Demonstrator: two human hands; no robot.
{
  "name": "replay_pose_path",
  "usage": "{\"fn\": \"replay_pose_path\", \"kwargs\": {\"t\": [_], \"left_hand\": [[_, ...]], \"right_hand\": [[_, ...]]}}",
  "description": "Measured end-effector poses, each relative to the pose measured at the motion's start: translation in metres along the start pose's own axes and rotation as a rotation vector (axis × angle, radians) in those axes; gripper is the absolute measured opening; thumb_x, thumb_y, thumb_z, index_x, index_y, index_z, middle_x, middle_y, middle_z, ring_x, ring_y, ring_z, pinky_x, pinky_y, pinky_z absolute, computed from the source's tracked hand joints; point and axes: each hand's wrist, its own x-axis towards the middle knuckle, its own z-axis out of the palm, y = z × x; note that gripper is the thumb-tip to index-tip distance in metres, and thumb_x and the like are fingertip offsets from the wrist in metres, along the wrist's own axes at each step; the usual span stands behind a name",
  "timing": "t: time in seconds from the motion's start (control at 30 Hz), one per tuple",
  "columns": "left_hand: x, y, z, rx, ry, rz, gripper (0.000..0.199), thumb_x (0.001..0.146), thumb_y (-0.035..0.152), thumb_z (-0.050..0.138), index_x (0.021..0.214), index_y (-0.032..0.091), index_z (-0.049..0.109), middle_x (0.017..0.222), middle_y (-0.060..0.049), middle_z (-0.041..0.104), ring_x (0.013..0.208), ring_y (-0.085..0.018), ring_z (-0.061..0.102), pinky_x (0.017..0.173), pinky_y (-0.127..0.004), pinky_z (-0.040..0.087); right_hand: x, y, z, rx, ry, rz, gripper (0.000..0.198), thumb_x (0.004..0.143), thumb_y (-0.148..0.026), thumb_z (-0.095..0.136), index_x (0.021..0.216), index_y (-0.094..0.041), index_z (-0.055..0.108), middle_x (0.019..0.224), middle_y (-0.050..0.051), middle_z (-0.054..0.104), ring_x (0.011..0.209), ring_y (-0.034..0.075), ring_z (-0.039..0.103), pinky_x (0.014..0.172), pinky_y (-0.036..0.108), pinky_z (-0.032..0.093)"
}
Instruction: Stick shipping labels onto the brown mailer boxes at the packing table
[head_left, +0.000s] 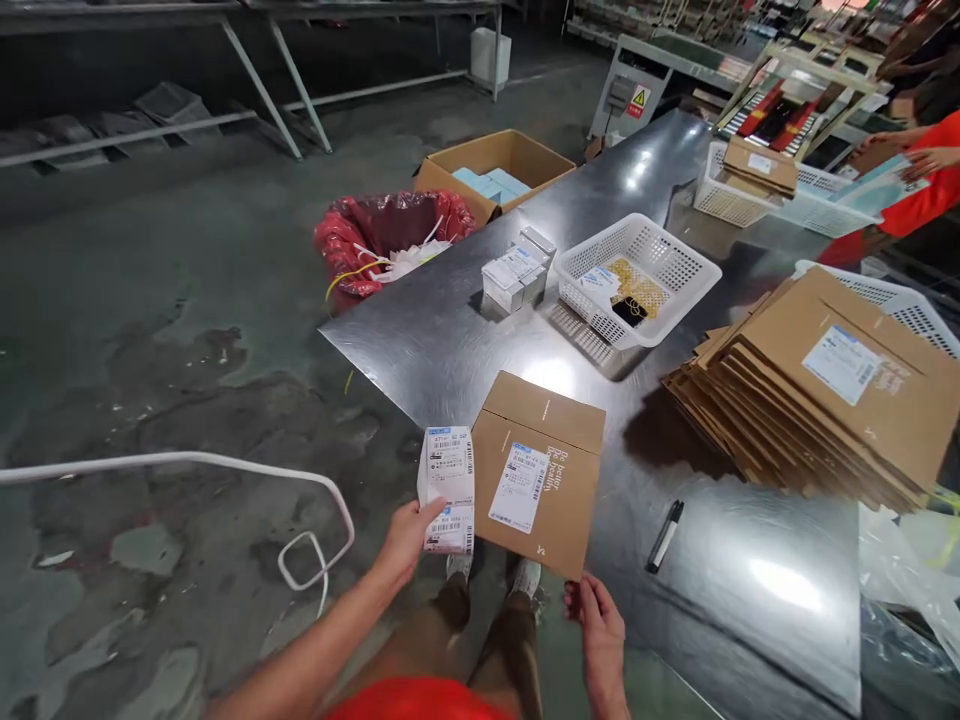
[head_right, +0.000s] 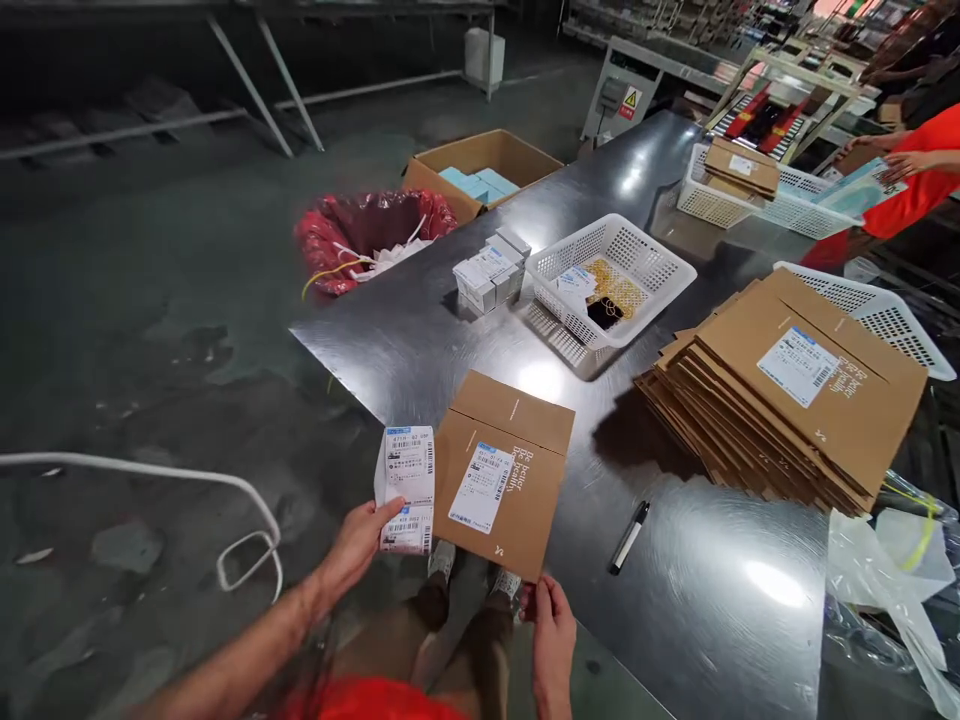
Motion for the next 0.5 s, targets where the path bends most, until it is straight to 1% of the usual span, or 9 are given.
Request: {"fn": "replay_pose_path", "kwargs": {"t": [0.13, 0.27, 0.4, 0.5], "left_hand": [[-0.007, 0.0, -0.006, -0.019, 0.022, 0.003, 0.015, 0.076, 0.02, 0.086, 0.081, 0.01, 0.076, 0.072, -0.01, 0.082, 0.061, -0.025, 0.076, 0.055, -0.033, 0.062], [-0.011, 0.001, -0.01, -0.025, 0.026, 0.005, 0.014, 0.078, 0.02, 0.085, 0.083, 0.011, 0.076, 0.076, -0.011, 0.083, 0.065, -0.026, 0.078, 0.056, -0.033, 0.062], [-0.012, 0.001, -0.013, -0.031, 0.015, 0.018, 0.017, 0.074, 0.023, 0.086, 0.081, 0.011, 0.076, 0.078, -0.011, 0.083, 0.068, -0.026, 0.078, 0.059, -0.032, 0.062], [-0.014, 0.003, -0.015, -0.026, 0.022, 0.013, 0.025, 0.069, 0.028, 0.089, 0.081, 0.011, 0.076, 0.079, -0.011, 0.083, 0.069, -0.026, 0.077, 0.061, -0.032, 0.062]], "right_hand": [[0.001, -0.001, 0.003, 0.048, 0.004, 0.032, 0.038, 0.068, -0.061, 0.079, 0.082, -0.025, 0.076, 0.073, 0.005, 0.072, 0.065, 0.025, 0.064, 0.059, 0.038, 0.055], [0.001, -0.001, 0.004, 0.046, -0.005, 0.009, 0.036, 0.071, -0.058, 0.078, 0.088, -0.026, 0.077, 0.075, 0.005, 0.073, 0.067, 0.025, 0.065, 0.06, 0.039, 0.056], [-0.001, -0.005, 0.005, 0.038, -0.012, -0.001, 0.035, 0.072, -0.055, 0.077, 0.092, -0.026, 0.078, 0.073, 0.004, 0.072, 0.065, 0.024, 0.064, 0.062, 0.039, 0.057], [0.001, -0.015, 0.007, 0.014, -0.008, -0.008, 0.038, 0.072, -0.056, 0.073, 0.094, -0.026, 0.077, 0.082, 0.005, 0.076, 0.068, 0.025, 0.068, 0.064, 0.039, 0.059]]}}
